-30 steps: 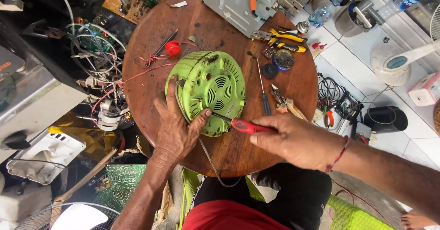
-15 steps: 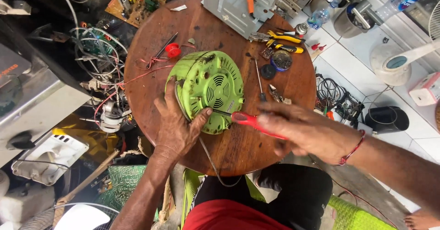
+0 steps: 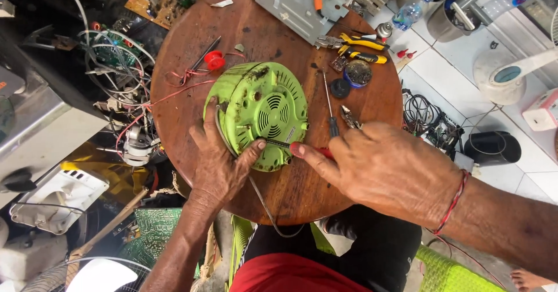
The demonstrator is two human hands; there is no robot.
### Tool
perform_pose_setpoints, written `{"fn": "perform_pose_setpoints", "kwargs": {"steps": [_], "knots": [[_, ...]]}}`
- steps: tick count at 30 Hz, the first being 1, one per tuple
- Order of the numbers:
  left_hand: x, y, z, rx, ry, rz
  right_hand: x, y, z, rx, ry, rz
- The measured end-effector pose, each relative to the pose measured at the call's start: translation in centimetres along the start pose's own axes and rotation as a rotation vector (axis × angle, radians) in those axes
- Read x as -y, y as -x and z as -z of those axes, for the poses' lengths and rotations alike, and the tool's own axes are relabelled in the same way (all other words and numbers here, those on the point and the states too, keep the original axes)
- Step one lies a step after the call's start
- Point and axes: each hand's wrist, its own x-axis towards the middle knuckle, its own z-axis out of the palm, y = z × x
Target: The person uses a screwdriver to unscrew and remove screws from the back of a green circular electronic device. They manipulate the device on a wooden table, turning it over to access different screws and eventually removing the back cover.
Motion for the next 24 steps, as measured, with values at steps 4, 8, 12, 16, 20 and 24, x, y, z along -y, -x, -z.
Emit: {"fn": "perform_pose_setpoints", "kwargs": {"steps": [4, 8, 12, 16, 20, 24], "knots": [[0.0, 0.1, 0.3, 0.003, 0.012, 0.041, 0.3, 0.0, 0.0, 0.327, -1.234, -0.481], [-0.3, -0.4, 0.2, 0.025, 0.025, -0.010, 1.1, 0.5, -0.2, 0.483, -2.339, -1.037], [0.0, 0.0, 0.2, 0.073, 0.044, 0.062, 0.4, 0.1, -0.4, 0.551, -1.866, -0.728], [0.4, 0.0, 0.0, 0.044, 0.040, 0.025, 0.0, -0.4, 1.0, 0.574, -0.927, -0.330], [-1.3, -0.2, 0.0, 0.047, 0.008, 0.094, 0.7, 1.0, -0.7, 0.057, -0.254, -0.168], [-1.0, -0.3, 0.0, 0.057, 0.001, 0.082, -0.7, 0.3, 2.7, 0.705, -1.768, -0.944]]}}
